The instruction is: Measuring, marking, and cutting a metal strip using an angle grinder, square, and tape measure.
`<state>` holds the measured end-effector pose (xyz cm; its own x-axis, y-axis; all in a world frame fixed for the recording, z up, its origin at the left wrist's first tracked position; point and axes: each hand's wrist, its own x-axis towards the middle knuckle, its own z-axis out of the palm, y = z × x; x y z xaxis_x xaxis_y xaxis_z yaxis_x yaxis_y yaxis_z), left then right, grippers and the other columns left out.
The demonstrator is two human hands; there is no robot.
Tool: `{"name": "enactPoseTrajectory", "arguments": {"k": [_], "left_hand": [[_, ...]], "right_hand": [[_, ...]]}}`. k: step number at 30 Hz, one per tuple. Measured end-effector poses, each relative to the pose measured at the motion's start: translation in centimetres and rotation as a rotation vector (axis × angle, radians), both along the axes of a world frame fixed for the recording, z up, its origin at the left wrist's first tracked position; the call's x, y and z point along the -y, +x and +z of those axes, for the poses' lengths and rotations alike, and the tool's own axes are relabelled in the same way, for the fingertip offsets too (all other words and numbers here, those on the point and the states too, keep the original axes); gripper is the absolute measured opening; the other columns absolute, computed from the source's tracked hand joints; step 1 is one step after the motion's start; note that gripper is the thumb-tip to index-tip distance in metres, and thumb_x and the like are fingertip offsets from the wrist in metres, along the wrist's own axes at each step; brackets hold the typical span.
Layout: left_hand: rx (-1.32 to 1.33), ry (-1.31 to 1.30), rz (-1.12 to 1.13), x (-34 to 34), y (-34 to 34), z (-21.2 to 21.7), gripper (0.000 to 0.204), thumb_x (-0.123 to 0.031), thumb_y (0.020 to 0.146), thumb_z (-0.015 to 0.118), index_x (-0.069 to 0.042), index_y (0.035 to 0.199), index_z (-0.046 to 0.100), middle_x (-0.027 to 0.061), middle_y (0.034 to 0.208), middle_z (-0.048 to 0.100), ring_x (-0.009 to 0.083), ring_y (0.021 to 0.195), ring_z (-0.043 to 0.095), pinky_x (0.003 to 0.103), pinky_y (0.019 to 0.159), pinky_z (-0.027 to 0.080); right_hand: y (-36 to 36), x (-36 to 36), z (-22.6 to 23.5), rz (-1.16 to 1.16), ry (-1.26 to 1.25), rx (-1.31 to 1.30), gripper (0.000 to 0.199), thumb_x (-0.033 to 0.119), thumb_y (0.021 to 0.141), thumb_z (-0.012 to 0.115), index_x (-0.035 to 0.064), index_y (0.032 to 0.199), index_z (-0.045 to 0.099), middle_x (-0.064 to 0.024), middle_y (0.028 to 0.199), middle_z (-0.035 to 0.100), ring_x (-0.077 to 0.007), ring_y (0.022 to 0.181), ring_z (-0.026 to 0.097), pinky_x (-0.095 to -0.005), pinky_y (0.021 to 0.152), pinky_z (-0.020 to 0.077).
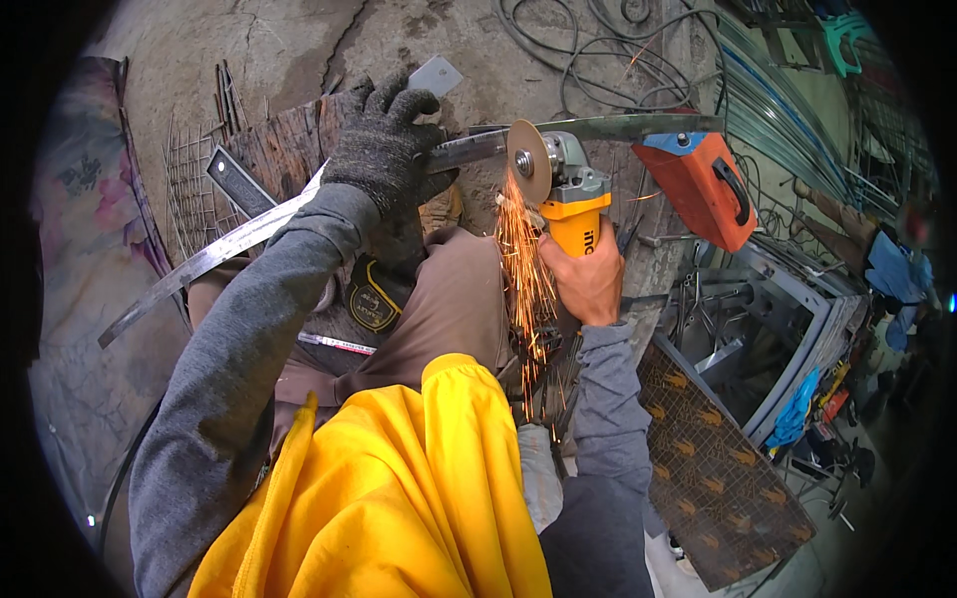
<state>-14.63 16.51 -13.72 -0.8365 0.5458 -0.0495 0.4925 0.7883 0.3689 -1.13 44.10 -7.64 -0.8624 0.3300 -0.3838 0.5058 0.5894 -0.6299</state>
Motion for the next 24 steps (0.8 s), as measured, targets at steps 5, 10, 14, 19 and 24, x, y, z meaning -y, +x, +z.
{"name": "enactPoseTrajectory", "arguments": {"k": [5,10,14,19,24], "left_hand": [[-0.012,0.003,0.003,0.3,0.0,0.0,0.046,-0.053,0.073,0.085,-0.028,0.111,0.083,0.006,0.145,0.056,0.0384,0.153,0.036,0.067,0.127,0.017],[-0.033,0.032,0.013,0.2,0.1,0.0,0.044,-0.051,0.071,0.086,-0.028,0.108,0.083,0.0055,0.143,0.057,0.0386,0.152,0.038,0.069,0.126,0.018],[-0.064,0.081,-0.006,0.4,0.0,-0.7,0.043,-0.051,0.072,0.086,-0.028,0.108,0.082,0.0061,0.141,0.058,0.0397,0.151,0.038,0.069,0.125,0.019],[-0.039,0.043,-0.011,0.1,0.1,0.0,0.046,-0.052,0.073,0.085,-0.028,0.111,0.082,0.0067,0.142,0.058,0.0399,0.151,0.037,0.068,0.125,0.02],[-0.014,-0.002,-0.002,0.3,0.1,0.5,0.043,-0.051,0.075,0.085,-0.028,0.111,0.082,0.0062,0.143,0.057,0.0395,0.151,0.038,0.069,0.126,0.018]], "right_hand": [[-0.2,0.3,0.1,-0.003,0.007,0.008,0.048,0.029,0.083,0.085,-0.0001,0.114,0.064,-0.0174,0.096,0.078,-0.0328,0.085,0.077,-0.0426,0.079,0.059],[-0.2,0.3,0.2,-0.011,0.019,0.028,0.049,0.029,0.083,0.085,-0.0003,0.115,0.064,-0.0177,0.097,0.078,-0.0325,0.086,0.077,-0.0429,0.08,0.059],[0.1,0.1,-0.3,0.01,0.015,0.012,0.05,0.03,0.083,0.085,-0.0013,0.115,0.063,-0.018,0.097,0.078,-0.032,0.086,0.077,-0.0425,0.08,0.0591],[0.0,0.3,0.1,0.004,0.044,0.025,0.05,0.03,0.083,0.085,-0.0018,0.116,0.063,-0.0182,0.096,0.077,-0.0318,0.085,0.077,-0.0425,0.079,0.0591],[-0.3,0.6,0.3,0.01,0.031,0.008,0.05,0.029,0.083,0.085,-0.0018,0.116,0.063,-0.0181,0.096,0.077,-0.0316,0.085,0.077,-0.0425,0.079,0.0591]]}}
